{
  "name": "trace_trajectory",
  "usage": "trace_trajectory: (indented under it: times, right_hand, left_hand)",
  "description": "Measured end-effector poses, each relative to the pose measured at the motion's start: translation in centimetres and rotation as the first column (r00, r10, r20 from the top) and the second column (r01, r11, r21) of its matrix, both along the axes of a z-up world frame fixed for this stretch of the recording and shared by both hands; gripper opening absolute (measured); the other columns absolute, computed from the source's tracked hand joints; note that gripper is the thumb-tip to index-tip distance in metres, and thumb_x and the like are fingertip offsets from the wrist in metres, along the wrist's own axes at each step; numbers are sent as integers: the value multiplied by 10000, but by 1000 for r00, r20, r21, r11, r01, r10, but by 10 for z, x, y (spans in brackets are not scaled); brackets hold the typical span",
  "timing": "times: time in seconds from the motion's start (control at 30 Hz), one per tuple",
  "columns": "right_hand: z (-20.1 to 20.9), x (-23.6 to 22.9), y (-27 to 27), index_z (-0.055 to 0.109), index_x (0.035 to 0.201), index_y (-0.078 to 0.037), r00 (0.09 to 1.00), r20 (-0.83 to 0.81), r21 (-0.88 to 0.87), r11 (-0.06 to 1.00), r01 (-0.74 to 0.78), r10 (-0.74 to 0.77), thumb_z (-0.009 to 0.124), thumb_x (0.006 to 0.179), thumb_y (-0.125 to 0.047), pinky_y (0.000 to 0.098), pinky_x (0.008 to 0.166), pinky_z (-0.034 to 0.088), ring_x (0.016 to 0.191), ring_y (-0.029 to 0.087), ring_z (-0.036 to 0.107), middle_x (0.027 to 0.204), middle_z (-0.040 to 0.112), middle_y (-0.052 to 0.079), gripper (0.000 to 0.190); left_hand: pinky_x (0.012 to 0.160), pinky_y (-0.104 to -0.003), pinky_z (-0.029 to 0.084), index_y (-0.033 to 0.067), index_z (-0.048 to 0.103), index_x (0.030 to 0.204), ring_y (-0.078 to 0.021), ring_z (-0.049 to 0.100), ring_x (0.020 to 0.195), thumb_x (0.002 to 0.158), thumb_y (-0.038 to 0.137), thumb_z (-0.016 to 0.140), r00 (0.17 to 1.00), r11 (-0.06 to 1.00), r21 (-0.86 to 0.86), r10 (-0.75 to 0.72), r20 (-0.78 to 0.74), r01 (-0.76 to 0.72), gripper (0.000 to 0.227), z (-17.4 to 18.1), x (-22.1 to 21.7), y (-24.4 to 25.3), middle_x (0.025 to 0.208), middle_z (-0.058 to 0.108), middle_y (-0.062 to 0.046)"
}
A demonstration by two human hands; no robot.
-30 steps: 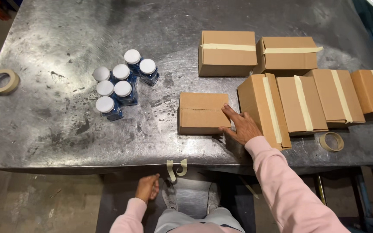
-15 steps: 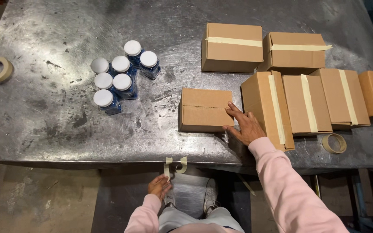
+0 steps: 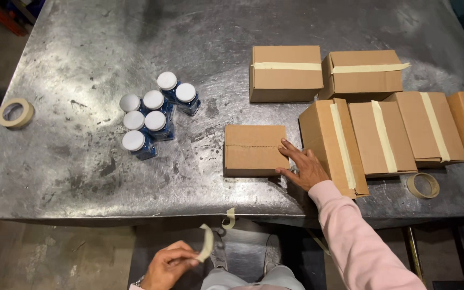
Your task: The person assembles small cardboard boxes and places a white jar inside each one before sealing them with tape.
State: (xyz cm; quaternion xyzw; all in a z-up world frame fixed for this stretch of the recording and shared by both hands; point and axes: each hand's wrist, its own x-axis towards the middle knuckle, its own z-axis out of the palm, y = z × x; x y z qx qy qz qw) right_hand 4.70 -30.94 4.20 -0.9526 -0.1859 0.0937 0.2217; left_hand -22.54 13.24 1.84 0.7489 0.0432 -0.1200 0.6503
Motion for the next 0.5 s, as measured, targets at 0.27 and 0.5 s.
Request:
trace_trajectory:
  times: [0.27, 0.5]
  right_hand:
    - [-9, -1, -2, 446, 1666, -362, 1000, 8, -1, 1000, 4, -4, 589, 991, -682, 626, 1094, 491, 1161, 365, 534, 1826, 298, -199, 760]
    - [-20, -1, -6, 543, 1595, -428, 988, 156, 63, 998, -4, -6, 726, 984, -577, 485, 1078, 519, 1135, 299, 626, 1741, 489, -149, 655]
  left_hand:
    - [902, -358, 645, 200, 832, 1113, -180, 703, 1005, 1060, 473, 606, 876, 834, 378, -470, 107, 402, 359, 64, 155, -87, 1108, 693, 11]
    - [967, -495, 628, 212, 868, 1158, -386, 796, 1078, 1009, 262, 787, 946, 860, 489, -265, 186, 145, 178, 33, 296, -117, 1038, 852, -127]
